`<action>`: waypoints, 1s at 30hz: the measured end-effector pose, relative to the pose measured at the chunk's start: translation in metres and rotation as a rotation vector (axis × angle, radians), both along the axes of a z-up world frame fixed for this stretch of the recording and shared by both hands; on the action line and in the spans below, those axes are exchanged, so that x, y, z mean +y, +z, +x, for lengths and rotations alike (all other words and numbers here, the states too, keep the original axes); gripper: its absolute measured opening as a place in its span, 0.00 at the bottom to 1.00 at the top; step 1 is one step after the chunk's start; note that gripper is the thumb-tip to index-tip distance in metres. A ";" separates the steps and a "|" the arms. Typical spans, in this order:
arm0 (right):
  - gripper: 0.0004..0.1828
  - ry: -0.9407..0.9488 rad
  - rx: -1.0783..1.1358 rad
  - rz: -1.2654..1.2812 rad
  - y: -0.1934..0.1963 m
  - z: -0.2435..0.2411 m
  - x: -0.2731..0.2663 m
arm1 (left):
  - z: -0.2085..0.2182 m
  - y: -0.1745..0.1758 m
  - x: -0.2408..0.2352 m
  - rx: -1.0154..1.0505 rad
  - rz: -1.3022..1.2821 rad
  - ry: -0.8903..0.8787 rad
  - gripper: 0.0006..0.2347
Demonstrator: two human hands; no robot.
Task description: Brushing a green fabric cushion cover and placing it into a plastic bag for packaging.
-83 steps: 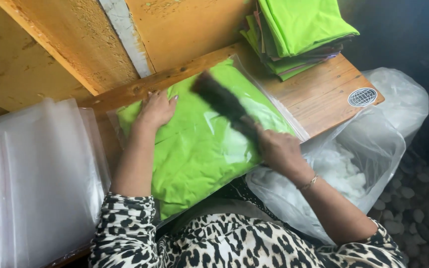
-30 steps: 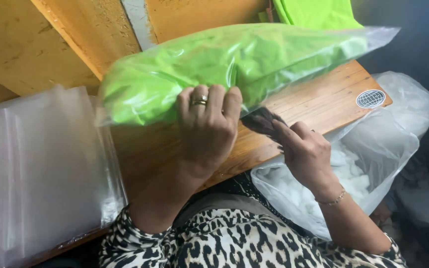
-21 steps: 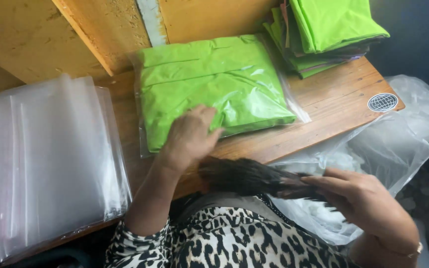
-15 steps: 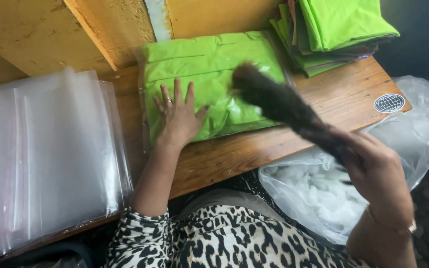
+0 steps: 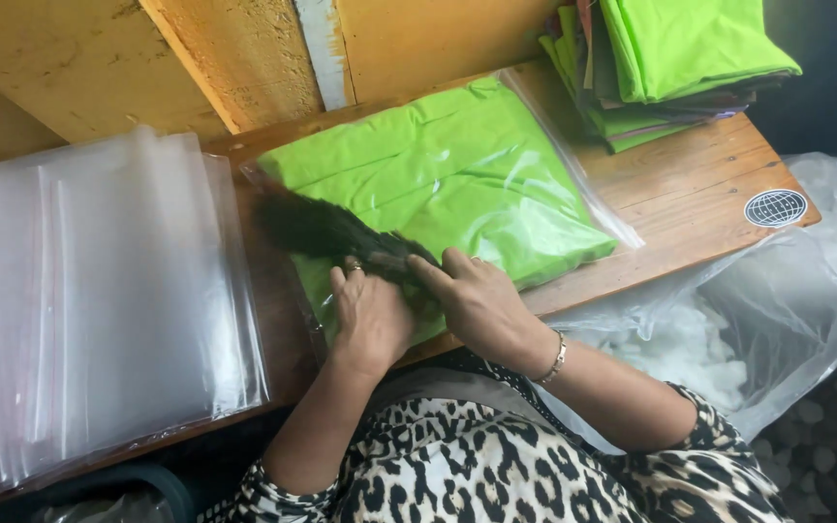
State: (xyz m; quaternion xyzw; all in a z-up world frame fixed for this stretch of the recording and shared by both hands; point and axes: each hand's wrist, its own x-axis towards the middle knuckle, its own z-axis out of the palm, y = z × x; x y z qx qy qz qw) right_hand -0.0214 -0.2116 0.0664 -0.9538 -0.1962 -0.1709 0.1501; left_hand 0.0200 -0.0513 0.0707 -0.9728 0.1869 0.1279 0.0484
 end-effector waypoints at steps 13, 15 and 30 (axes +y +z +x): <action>0.21 -0.824 0.330 -0.129 -0.057 0.064 -0.208 | -0.004 0.026 0.007 -0.092 -0.254 -0.036 0.34; 0.17 -0.657 0.089 -0.008 -0.025 0.047 -0.165 | 0.001 0.021 0.007 -0.034 -0.236 -0.048 0.35; 0.45 -0.457 0.191 -0.238 -0.026 0.087 -0.112 | 0.005 -0.019 0.029 -0.147 -0.309 -0.172 0.37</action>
